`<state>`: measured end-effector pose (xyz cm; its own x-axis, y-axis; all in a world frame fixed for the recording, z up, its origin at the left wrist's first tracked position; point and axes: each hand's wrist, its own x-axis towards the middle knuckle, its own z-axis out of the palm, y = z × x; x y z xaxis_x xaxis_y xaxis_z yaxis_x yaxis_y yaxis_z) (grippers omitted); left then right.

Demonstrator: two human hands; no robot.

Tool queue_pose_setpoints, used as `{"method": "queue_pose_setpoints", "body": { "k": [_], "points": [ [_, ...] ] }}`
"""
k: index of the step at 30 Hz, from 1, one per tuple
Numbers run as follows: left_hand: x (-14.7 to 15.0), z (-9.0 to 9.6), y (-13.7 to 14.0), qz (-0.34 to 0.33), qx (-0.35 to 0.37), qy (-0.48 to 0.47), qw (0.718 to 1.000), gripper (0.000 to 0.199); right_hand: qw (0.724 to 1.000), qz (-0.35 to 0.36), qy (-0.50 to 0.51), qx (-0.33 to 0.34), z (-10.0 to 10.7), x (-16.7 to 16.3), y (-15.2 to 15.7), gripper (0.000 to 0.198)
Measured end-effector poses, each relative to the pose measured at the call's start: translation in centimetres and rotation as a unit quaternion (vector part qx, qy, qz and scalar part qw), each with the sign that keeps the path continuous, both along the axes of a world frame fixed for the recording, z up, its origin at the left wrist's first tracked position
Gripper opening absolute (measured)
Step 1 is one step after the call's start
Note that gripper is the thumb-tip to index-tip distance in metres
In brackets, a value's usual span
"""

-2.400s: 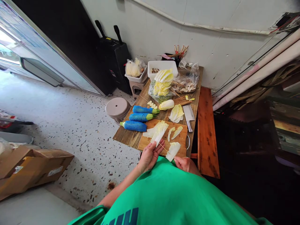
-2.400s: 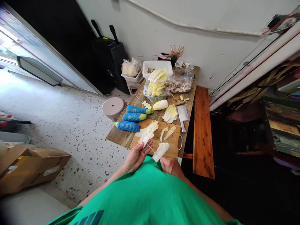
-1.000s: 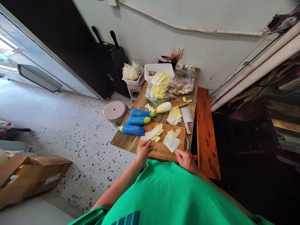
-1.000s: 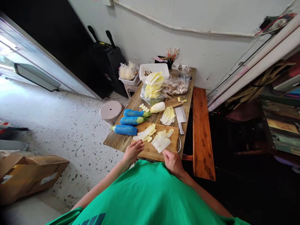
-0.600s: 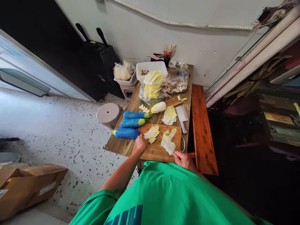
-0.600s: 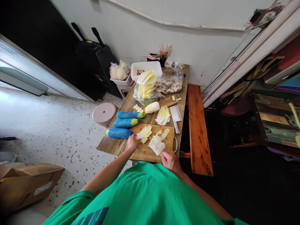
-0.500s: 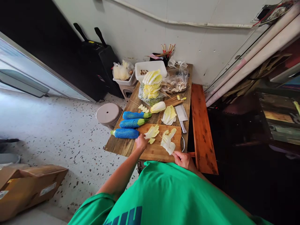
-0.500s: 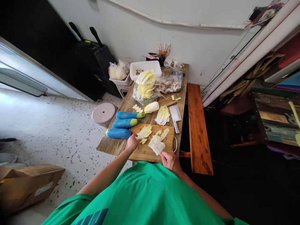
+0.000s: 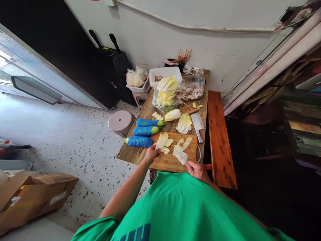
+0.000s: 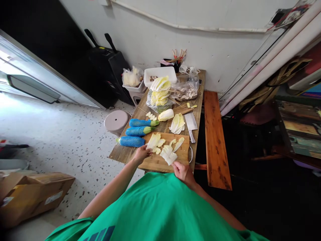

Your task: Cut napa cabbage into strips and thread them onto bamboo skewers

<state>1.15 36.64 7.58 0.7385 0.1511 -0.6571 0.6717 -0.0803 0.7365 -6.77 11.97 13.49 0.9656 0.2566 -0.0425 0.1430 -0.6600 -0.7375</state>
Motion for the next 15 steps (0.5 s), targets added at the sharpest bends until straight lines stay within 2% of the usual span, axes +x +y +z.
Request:
{"method": "queue_pose_setpoints", "body": {
  "k": [4,8,11,15],
  "points": [
    [-0.29,0.37,0.85,-0.013,0.078,-0.022,0.997,0.043,1.000,0.002,-0.002,-0.006,0.08,-0.21,0.35,0.038],
    [-0.14,0.58,1.19,-0.010,0.133,-0.060,0.989,0.041,1.000,0.003,-0.008,-0.017,0.14,-0.28,0.66,0.038],
    [0.05,0.46,1.09,0.006,0.134,-0.077,0.988,0.041,1.000,0.012,-0.011,-0.022,0.11,-0.27,0.84,0.038],
    [-0.15,0.02,1.21,0.034,0.086,-0.063,0.994,0.044,0.999,0.023,-0.017,-0.030,0.05,-0.35,1.02,0.039]
  ]
}}
